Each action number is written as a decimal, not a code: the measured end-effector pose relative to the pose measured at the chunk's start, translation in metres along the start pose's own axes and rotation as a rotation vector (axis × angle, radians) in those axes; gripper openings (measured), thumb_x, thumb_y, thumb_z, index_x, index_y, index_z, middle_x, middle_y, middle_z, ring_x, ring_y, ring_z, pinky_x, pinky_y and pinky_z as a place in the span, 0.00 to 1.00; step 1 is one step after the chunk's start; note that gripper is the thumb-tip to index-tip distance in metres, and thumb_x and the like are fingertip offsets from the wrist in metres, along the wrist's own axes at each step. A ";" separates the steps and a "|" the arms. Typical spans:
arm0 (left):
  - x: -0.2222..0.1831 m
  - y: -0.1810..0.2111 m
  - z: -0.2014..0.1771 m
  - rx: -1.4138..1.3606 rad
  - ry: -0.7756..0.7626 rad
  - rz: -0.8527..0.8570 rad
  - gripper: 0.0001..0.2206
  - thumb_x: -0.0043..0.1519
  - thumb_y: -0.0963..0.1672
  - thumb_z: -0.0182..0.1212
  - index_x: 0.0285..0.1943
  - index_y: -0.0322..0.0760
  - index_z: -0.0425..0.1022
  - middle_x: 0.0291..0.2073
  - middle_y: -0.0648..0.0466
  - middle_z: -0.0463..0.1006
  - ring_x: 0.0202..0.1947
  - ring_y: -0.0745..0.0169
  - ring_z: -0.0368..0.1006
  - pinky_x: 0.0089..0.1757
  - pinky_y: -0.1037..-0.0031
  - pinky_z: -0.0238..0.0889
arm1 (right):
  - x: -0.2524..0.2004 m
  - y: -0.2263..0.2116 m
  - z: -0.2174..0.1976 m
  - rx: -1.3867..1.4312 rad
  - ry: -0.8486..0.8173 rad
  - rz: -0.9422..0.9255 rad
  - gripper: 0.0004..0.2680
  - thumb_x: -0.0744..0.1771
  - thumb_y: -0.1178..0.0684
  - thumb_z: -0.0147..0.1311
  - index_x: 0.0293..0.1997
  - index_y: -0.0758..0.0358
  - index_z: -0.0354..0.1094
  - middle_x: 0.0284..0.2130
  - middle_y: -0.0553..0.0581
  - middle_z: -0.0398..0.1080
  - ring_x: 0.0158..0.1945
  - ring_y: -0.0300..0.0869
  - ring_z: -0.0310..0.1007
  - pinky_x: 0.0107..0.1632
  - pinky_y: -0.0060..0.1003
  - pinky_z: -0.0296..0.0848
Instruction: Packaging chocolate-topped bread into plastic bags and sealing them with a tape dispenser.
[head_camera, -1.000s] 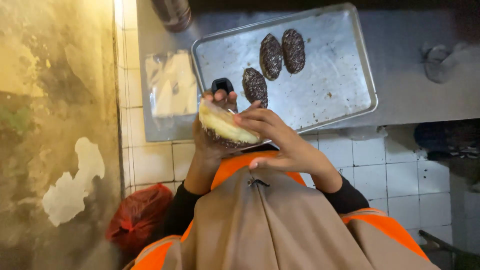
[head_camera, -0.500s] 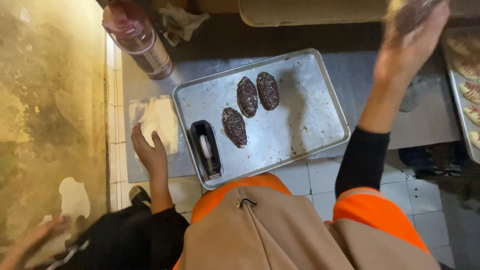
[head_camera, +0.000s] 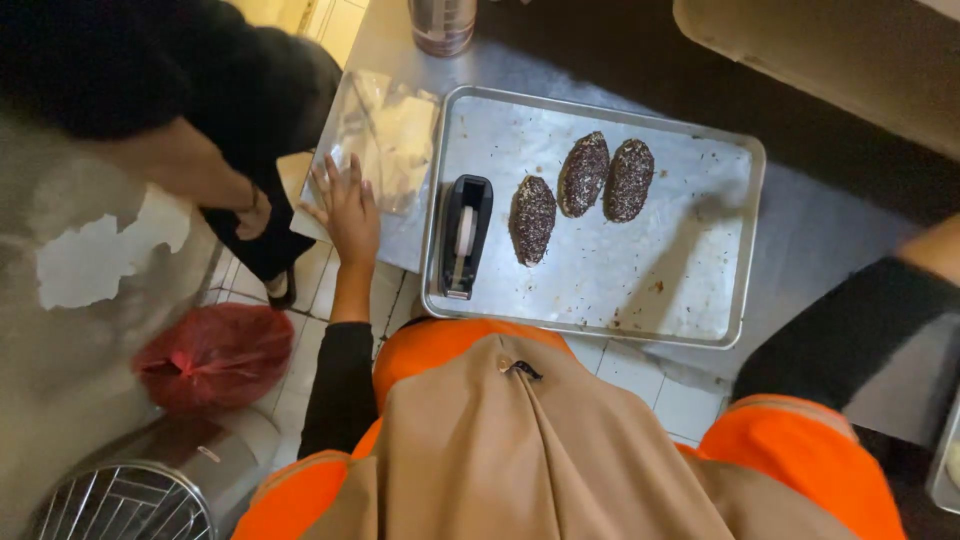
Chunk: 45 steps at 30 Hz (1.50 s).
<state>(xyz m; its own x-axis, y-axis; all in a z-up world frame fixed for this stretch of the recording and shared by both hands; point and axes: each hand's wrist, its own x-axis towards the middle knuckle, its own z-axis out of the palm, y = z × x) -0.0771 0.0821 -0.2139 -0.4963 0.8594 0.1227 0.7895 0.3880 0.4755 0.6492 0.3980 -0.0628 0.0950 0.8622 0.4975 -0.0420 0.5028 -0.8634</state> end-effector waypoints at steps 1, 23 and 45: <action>-0.002 0.011 -0.012 -0.098 0.063 -0.015 0.22 0.75 0.48 0.48 0.79 0.54 0.60 0.80 0.45 0.50 0.79 0.38 0.38 0.64 0.29 0.14 | -0.013 -0.008 0.006 -0.035 0.004 -0.011 0.15 0.75 0.37 0.48 0.57 0.59 0.63 0.43 0.53 0.66 0.41 0.38 0.64 0.41 0.34 0.66; 0.014 0.211 -0.139 -0.481 -0.209 0.972 0.11 0.62 0.42 0.66 0.48 0.29 0.77 0.53 0.42 0.78 0.58 0.43 0.71 0.58 0.60 0.63 | -0.262 -0.174 0.316 -0.139 -0.467 0.757 0.13 0.72 0.46 0.50 0.46 0.65 0.77 0.24 0.52 0.72 0.26 0.34 0.70 0.32 0.31 0.71; -0.080 0.273 -0.030 -1.240 -1.123 0.077 0.13 0.70 0.43 0.58 0.60 0.30 0.78 0.52 0.50 0.77 0.53 0.58 0.71 0.55 0.70 0.63 | -0.353 -0.236 0.331 -1.009 0.165 0.172 0.10 0.69 0.58 0.53 0.56 0.57 0.69 0.35 0.58 0.71 0.33 0.47 0.74 0.36 0.39 0.73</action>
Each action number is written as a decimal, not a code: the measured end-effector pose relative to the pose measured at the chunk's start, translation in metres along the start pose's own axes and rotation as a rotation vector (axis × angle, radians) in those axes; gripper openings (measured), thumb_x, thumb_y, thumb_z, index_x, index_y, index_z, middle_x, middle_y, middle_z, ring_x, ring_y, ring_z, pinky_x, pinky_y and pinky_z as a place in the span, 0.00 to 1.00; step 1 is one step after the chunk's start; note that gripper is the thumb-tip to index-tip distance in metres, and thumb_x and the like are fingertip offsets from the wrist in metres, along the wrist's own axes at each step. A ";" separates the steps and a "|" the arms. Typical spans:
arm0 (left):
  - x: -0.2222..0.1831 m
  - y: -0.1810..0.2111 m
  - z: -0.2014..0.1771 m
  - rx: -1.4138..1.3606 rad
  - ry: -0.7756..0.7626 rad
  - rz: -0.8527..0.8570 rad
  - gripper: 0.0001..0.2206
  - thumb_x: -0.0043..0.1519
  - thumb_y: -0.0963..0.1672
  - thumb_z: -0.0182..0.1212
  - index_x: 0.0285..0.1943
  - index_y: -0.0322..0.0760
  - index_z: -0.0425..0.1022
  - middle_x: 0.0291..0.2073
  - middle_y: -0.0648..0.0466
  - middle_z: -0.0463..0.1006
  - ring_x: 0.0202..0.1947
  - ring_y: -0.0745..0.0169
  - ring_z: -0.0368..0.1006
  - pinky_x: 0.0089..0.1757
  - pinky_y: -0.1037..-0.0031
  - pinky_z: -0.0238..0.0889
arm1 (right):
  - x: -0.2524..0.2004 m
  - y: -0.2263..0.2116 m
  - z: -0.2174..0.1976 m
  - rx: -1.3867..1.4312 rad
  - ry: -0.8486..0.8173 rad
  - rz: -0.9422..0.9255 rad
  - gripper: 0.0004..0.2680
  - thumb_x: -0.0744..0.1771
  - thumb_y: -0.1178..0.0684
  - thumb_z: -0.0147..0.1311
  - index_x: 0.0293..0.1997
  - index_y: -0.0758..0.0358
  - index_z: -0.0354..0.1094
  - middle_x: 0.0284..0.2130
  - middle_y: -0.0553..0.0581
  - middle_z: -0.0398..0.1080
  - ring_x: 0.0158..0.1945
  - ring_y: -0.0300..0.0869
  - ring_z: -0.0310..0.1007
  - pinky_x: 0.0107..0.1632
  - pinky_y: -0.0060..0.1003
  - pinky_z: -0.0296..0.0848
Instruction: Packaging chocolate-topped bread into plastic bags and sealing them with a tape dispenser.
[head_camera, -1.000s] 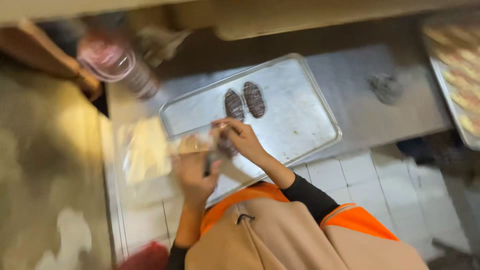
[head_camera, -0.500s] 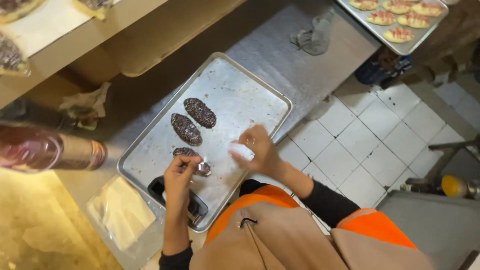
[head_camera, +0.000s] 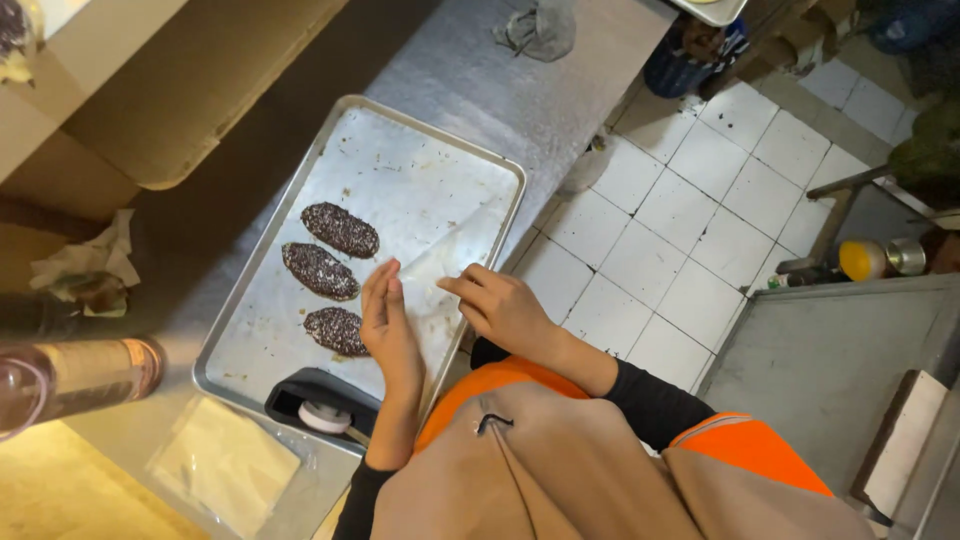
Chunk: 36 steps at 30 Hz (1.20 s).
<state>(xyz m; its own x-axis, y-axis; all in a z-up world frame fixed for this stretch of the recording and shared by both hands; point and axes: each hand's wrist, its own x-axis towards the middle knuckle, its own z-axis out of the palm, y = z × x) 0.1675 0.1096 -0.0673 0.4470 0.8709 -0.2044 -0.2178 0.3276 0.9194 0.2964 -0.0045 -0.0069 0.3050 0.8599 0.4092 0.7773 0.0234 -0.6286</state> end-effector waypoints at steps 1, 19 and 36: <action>-0.003 0.005 0.005 0.281 0.019 0.329 0.11 0.74 0.42 0.55 0.61 0.31 0.78 0.60 0.48 0.76 0.62 0.54 0.70 0.63 0.68 0.60 | 0.000 -0.003 -0.002 -0.065 -0.012 -0.016 0.14 0.68 0.58 0.52 0.61 0.55 0.68 0.33 0.57 0.69 0.31 0.47 0.72 0.35 0.39 0.72; -0.042 -0.018 0.013 1.046 -0.112 0.998 0.23 0.66 0.39 0.62 0.71 0.53 0.71 0.75 0.49 0.60 0.78 0.45 0.51 0.71 0.34 0.30 | 0.010 0.029 0.032 1.914 -0.324 0.587 0.26 0.75 0.36 0.36 0.78 0.66 0.46 0.75 0.69 0.48 0.80 0.54 0.46 0.80 0.50 0.48; -0.071 -0.016 -0.021 0.750 -0.082 0.880 0.30 0.66 0.52 0.64 0.76 0.50 0.60 0.78 0.45 0.52 0.79 0.37 0.46 0.72 0.38 0.38 | 0.041 0.011 0.056 1.428 -0.260 0.251 0.22 0.73 0.56 0.51 0.78 0.54 0.47 0.76 0.66 0.49 0.75 0.58 0.56 0.74 0.51 0.63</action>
<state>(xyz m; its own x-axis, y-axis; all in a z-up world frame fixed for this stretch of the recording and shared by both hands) 0.1213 0.0504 -0.0742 0.4573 0.6545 0.6020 0.0755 -0.7031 0.7071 0.2870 0.0598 -0.0344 0.1220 0.9792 0.1624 -0.5167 0.2023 -0.8319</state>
